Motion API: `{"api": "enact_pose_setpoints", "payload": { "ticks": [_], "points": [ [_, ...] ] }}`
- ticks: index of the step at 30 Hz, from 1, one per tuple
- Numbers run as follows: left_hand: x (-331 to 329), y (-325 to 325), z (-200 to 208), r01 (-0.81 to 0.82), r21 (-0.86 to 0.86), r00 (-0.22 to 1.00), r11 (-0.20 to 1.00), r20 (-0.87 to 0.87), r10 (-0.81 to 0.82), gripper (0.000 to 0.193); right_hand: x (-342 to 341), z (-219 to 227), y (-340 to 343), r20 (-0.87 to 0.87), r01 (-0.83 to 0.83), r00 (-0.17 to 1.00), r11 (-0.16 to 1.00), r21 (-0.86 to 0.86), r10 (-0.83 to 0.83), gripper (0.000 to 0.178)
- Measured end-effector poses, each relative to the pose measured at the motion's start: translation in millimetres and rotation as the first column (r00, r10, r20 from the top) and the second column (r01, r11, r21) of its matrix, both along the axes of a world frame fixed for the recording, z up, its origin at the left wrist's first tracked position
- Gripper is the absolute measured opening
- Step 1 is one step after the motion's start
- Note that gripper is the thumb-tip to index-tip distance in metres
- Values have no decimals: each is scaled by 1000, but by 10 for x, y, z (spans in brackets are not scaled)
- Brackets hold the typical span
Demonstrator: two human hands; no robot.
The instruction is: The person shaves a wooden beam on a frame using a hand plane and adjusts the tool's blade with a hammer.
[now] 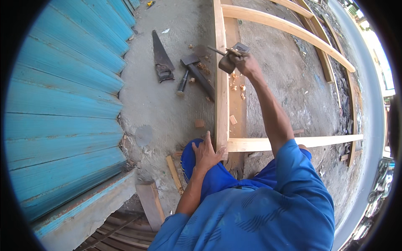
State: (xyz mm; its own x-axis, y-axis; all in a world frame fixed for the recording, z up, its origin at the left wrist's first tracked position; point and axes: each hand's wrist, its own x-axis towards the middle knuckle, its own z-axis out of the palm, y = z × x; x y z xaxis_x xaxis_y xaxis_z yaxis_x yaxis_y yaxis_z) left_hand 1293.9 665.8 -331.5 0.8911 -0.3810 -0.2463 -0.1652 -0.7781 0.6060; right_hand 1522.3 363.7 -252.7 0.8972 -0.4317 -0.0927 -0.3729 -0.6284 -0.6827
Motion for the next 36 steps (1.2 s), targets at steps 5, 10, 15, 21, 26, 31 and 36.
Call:
{"api": "enact_pose_setpoints", "payload": {
  "ticks": [5,10,15,21,26,31,36],
  "points": [
    [126,-227,33,113,2,946,994,-306,-107,109,-1530,-155,-775,2,226,966,853,470,-258,37],
    [181,-281,167,100,43,920,994,-384,-76,103,-2726,-348,-1115,-11,387,908,831,398,-418,32],
    [151,-274,1,43,29,952,999,-305,-32,100,-3071,-822,-1163,94,411,885,860,303,-456,36],
    [283,-289,-225,-53,-98,939,994,-345,16,82,-3003,-673,-925,-37,350,937,922,164,-349,39],
    [294,-477,-411,-113,-48,978,992,-184,102,74,-3048,-682,-793,-215,282,937,959,-7,-277,47],
    [69,-798,-424,-295,254,955,921,57,290,77,-3054,-724,-799,-192,218,958,976,-8,-215,42],
    [31,-810,-387,-306,241,947,921,179,268,73,-3019,-911,-866,-335,159,931,987,21,-143,42]
  ]
}}
